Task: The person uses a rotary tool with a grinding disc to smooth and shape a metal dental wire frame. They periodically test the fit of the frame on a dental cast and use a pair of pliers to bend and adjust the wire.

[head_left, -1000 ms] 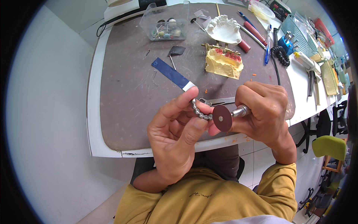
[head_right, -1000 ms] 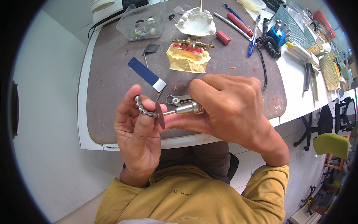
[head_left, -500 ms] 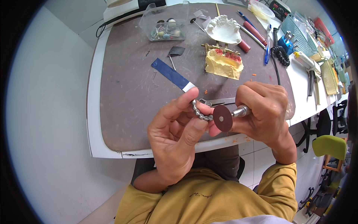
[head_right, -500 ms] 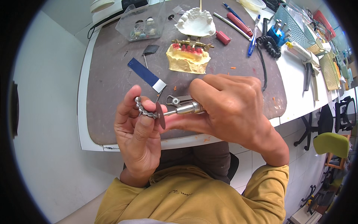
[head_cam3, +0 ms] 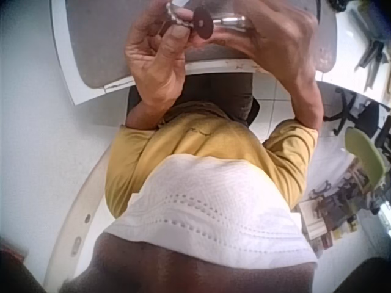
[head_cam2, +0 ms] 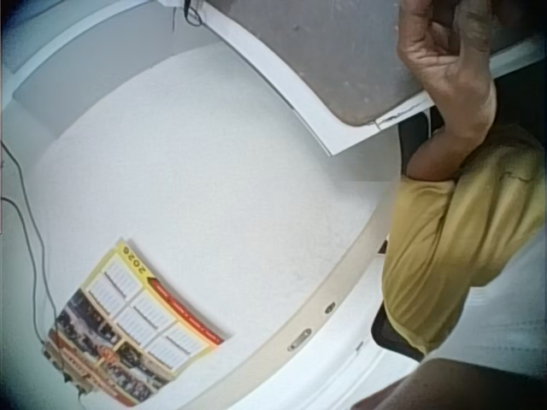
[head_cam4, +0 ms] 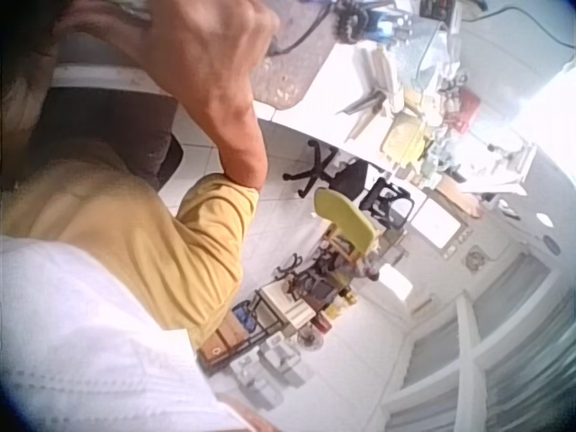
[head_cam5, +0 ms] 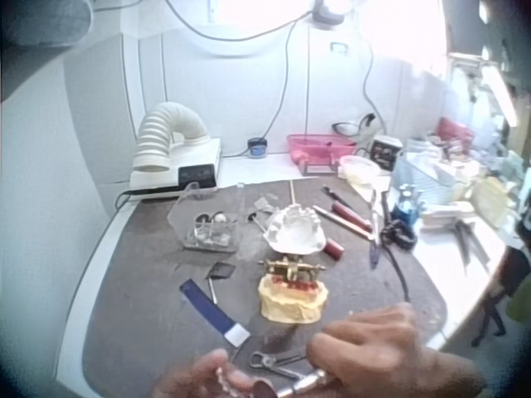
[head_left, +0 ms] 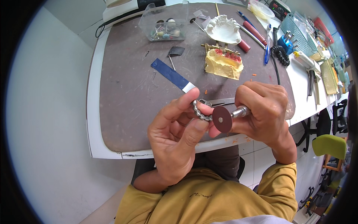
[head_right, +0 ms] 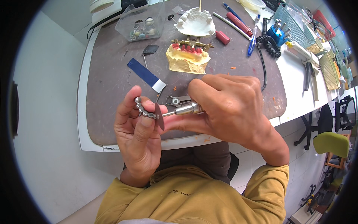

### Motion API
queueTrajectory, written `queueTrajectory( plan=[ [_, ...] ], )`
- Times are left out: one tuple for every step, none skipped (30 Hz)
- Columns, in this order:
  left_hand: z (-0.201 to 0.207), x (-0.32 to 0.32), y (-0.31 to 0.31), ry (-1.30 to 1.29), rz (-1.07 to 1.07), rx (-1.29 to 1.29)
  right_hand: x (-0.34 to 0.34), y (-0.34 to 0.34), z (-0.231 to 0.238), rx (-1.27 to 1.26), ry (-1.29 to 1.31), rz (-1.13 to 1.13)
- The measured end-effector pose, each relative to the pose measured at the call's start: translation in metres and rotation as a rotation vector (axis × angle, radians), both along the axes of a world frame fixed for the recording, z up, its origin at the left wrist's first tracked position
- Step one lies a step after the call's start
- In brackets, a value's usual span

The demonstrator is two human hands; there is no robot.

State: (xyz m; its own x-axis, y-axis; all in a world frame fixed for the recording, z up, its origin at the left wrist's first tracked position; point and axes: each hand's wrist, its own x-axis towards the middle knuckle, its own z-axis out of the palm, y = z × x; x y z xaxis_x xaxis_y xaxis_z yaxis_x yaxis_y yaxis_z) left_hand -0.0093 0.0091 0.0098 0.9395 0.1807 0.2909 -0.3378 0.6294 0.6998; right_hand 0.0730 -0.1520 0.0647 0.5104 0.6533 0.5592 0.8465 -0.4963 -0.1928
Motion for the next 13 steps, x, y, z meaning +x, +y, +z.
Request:
queueTrajectory(
  plan=[
    [-0.0007,0.0006,-0.0001,-0.007,0.008,0.012,0.0003,-0.0001,0.0,0.006,0.0,0.0],
    [-0.001,0.001,-0.0002,-0.013,0.015,0.024,0.0005,-0.0002,-0.0002,0.008,-0.001,0.0],
    [-0.0007,0.0006,-0.0005,-0.004,0.015,0.02,0.0004,-0.0004,-0.0005,0.008,-0.002,-0.001],
    [-0.0001,-0.0001,-0.0008,0.005,0.015,0.015,0.0003,-0.0006,-0.0007,0.009,-0.004,-0.001],
    [0.0002,-0.0005,-0.001,0.015,0.015,0.01,0.0001,-0.0005,-0.0006,0.002,0.0,0.001],
    [-0.0002,-0.0003,-0.0007,0.009,0.012,0.013,0.0,-0.0003,-0.0005,-0.005,0.003,0.001],
    [-0.0009,0.0001,-0.0002,0.003,0.01,0.015,0.0,-0.0003,-0.0004,-0.012,0.006,0.002],
    [-0.0012,0.0004,0.0001,-0.003,0.007,0.018,0.0,-0.0007,-0.0003,-0.003,0.003,-0.001],
    [-0.0009,0.0007,-0.0002,-0.004,0.007,0.013,0.0004,-0.0008,-0.0003,0.007,0.001,-0.001],
    [-0.0003,0.001,-0.001,-0.005,0.007,0.008,0.0007,-0.0011,-0.0002,0.017,-0.002,-0.002],
    [0.0001,0.0012,-0.0014,-0.005,0.007,0.003,0.0006,-0.0014,0.0,-0.004,0.004,-0.015],
    [-0.0002,0.0012,-0.001,-0.013,0.001,0.008,-0.0003,-0.0021,0.0004,-0.024,0.01,-0.028],
    [-0.0001,0.0012,-0.0011,-0.013,0.001,0.008,-0.0015,-0.0029,0.001,-0.045,0.015,-0.042]
  ],
)
